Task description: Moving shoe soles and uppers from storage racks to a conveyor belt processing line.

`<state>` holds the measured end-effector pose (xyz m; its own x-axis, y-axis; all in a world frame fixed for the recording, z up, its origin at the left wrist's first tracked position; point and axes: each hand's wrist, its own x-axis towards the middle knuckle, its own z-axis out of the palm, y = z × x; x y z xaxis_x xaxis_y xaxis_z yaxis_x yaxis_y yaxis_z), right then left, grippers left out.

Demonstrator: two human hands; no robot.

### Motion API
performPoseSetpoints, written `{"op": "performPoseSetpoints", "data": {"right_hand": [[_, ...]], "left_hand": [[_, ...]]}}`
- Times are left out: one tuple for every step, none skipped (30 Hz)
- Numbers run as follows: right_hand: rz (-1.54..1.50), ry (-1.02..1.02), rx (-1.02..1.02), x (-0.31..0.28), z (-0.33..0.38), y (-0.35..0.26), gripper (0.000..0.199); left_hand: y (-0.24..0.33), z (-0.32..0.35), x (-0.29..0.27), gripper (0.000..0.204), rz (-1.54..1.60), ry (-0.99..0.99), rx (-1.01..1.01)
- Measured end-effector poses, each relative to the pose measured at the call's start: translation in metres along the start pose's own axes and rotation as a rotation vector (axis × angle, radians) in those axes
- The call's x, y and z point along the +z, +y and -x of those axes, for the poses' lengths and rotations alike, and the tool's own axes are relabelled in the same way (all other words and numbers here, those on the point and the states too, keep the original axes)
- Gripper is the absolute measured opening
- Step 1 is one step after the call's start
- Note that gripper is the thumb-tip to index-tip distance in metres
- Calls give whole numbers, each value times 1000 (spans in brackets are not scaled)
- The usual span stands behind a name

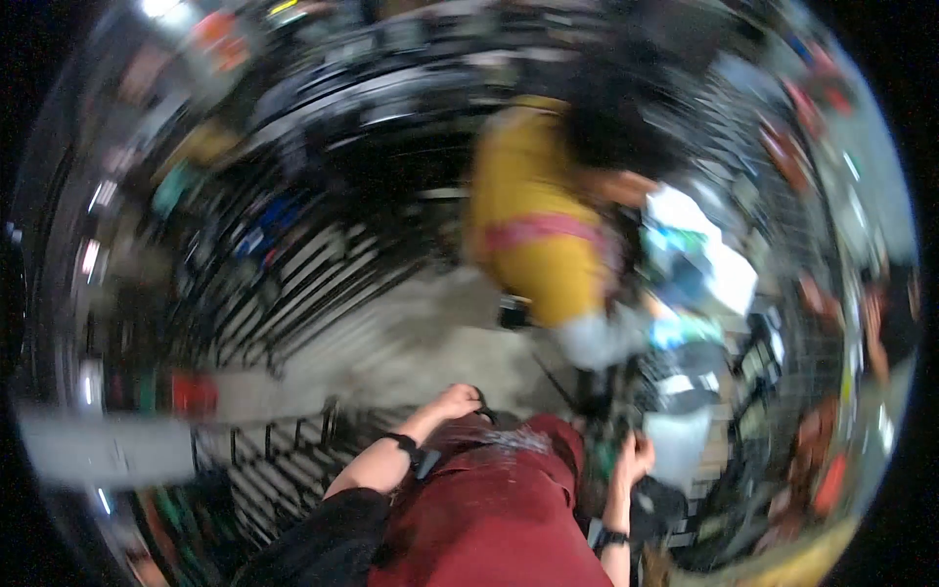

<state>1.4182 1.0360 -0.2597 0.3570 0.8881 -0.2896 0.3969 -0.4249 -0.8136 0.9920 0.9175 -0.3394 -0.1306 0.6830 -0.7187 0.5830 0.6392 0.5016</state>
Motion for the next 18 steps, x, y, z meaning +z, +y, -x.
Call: {"op": "performPoseSetpoints", "data": {"right_hand": [[-49,-413,-158,66,-30,42,12],[68,-503,-234,86,-4,25,12],[185,-553,-297,99,21,13,12],[234,-667,-253,119,21,43,15],[295,-747,-179,124,22,71,17],[390,-822,-201,145,48,63,19],[485,-901,-230,174,79,47,21],[501,-960,-244,193,104,28,22],[517,-1028,-257,217,130,2,23],[670,-1028,-251,237,168,-37,22],[695,-1041,-283,267,167,-38,22],[678,-1081,-264,303,167,-39,20],[670,-1122,-237,326,165,-40,19],[580,-1148,-18,343,199,-69,18],[576,-1141,46,366,234,-96,16],[653,-1150,-30,399,237,-97,17],[727,-1159,-107,432,240,-99,17],[691,-1213,-11,460,253,-108,17]], "left_hand": [[-87,88,14,28,298,277,-215],[-122,110,13,28,373,373,-257],[-155,123,10,26,549,447,-279],[-179,132,12,24,727,487,-280],[-210,135,13,18,903,478,-195],[-220,161,-11,16,1034,556,-205],[-226,196,-38,13,1168,645,-214],[-245,213,-39,13,1200,664,-211],[-264,233,-41,16,1316,730,-243],[-285,244,-51,20,1410,783,-262],[-308,251,-46,20,1446,806,-262],[-329,257,-41,21,1597,850,-295],[-345,263,-31,23,1756,888,-337],[-349,281,-48,27,1724,915,-402],[-371,292,-44,28,1829,931,-401],[-387,301,-46,27,1883,930,-444],[-402,310,-48,25,1935,929,-489],[-418,320,-47,25,1953,951,-502]]}}
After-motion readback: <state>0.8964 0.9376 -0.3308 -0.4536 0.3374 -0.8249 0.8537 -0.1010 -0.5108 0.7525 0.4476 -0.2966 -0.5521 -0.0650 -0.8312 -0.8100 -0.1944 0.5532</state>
